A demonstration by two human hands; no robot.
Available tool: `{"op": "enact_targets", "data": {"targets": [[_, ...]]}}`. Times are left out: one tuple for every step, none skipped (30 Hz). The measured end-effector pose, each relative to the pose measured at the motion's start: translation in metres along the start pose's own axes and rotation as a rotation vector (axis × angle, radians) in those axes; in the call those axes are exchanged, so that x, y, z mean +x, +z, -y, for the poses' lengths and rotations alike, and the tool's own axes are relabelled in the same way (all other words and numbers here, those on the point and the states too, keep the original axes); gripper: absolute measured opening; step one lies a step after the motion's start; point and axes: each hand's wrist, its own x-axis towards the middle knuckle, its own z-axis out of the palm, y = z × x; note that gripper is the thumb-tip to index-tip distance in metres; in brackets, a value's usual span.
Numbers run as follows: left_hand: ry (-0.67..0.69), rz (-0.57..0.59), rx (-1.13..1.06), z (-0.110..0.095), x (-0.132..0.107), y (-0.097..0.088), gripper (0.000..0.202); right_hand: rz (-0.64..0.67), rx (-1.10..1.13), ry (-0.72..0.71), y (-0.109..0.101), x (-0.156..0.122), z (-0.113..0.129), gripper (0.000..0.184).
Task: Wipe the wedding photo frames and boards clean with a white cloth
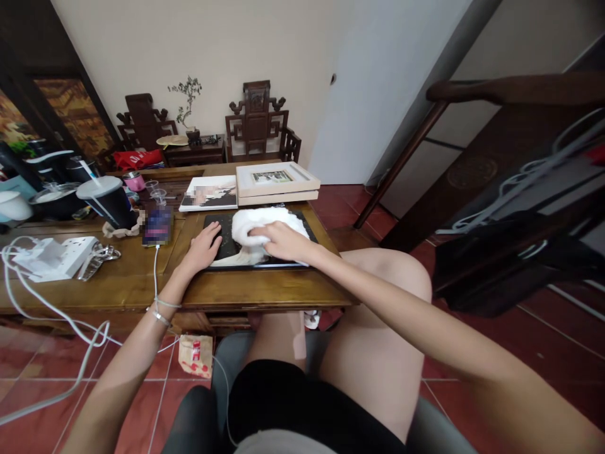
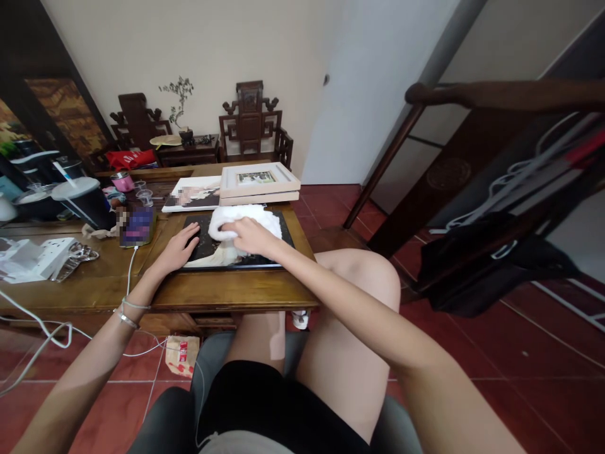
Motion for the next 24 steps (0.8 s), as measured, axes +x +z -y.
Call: {"op": "enact_targets", "data": {"targets": [[0.0, -0.001, -0.001, 0.0, 0.0, -0.001, 0.048, -0.007, -0.005, 0.021, 0.001, 0.013, -0.009, 0.052], [0.0, -0.003, -0.001, -0.001, -0.001, -0.001, 0.048, -0.012, -0.009, 0.035, 0.003, 0.026, -0.017, 0.053], [0.001, -0.005, -0.002, -0.001, -0.001, -0.002, 0.048, -0.018, -0.013, 0.044, 0.004, 0.037, -0.023, 0.054], [0.003, -0.005, -0.002, -0.001, -0.001, -0.002, 0.048, -0.022, -0.018, 0.051, 0.005, 0.045, -0.028, 0.055], [0.004, -0.006, -0.002, 0.0, -0.001, -0.002, 0.048, -0.024, -0.027, 0.059, 0.007, 0.051, -0.032, 0.057], [0.005, -0.007, -0.002, 0.0, 0.0, -0.002, 0.048, -0.023, -0.042, 0.067, 0.008, 0.055, -0.033, 0.057], [0.006, -0.008, -0.002, 0.001, 0.0, -0.002, 0.048, -0.017, -0.061, 0.074, 0.01, 0.055, -0.033, 0.057], [0.005, -0.009, -0.003, 0.002, 0.0, -0.002, 0.048, -0.007, -0.08, 0.075, 0.012, 0.053, -0.031, 0.057], [0.006, -0.009, -0.005, 0.002, 0.001, -0.001, 0.049, 0.007, -0.095, 0.067, 0.014, 0.048, -0.028, 0.057], [0.006, -0.009, -0.006, 0.003, 0.001, -0.001, 0.049, 0.023, -0.101, 0.049, 0.016, 0.04, -0.024, 0.056], [0.005, -0.009, -0.007, 0.003, 0.001, 0.0, 0.049, 0.037, -0.096, 0.019, 0.017, 0.03, -0.018, 0.057], [0.002, -0.008, -0.007, 0.003, 0.001, 0.0, 0.049, 0.046, -0.081, -0.018, 0.019, 0.018, -0.011, 0.057], [-0.002, -0.009, -0.006, 0.003, 0.001, 0.001, 0.049, 0.053, -0.06, -0.058, 0.02, 0.004, -0.003, 0.057], [-0.005, -0.011, -0.003, 0.002, 0.001, 0.001, 0.049, 0.059, -0.037, -0.099, 0.019, -0.01, 0.005, 0.058], [-0.007, -0.012, 0.002, 0.001, 0.001, 0.0, 0.05, 0.066, -0.017, -0.136, 0.018, -0.024, 0.014, 0.058], [-0.006, -0.01, 0.008, 0.0, 0.001, 0.0, 0.05, 0.076, -0.003, -0.167, 0.016, -0.037, 0.022, 0.057], [-0.005, -0.006, 0.013, -0.001, 0.001, 0.0, 0.05, 0.085, 0.005, -0.188, 0.013, -0.048, 0.03, 0.057], [-0.004, -0.002, 0.019, -0.002, 0.001, 0.0, 0.049, 0.089, 0.011, -0.2, 0.009, -0.057, 0.037, 0.056], [-0.003, 0.002, 0.023, -0.002, 0.001, -0.001, 0.049, 0.088, 0.016, -0.208, 0.006, -0.062, 0.041, 0.055], [-0.004, 0.004, 0.026, -0.002, 0.001, -0.001, 0.049, 0.079, 0.021, -0.21, 0.002, -0.064, 0.044, 0.055], [-0.004, 0.004, 0.028, -0.003, 0.001, -0.001, 0.049, 0.066, 0.027, -0.207, -0.001, -0.062, 0.044, 0.054], [-0.004, 0.004, 0.029, -0.003, 0.001, -0.001, 0.048, 0.054, 0.034, -0.2, -0.003, -0.057, 0.042, 0.053], [-0.003, 0.005, 0.029, -0.002, 0.001, -0.001, 0.048, 0.047, 0.04, -0.19, -0.003, -0.048, 0.038, 0.052], [-0.002, 0.007, 0.027, -0.002, 0.001, -0.001, 0.048, 0.044, 0.041, -0.174, -0.004, -0.037, 0.033, 0.051]]}}
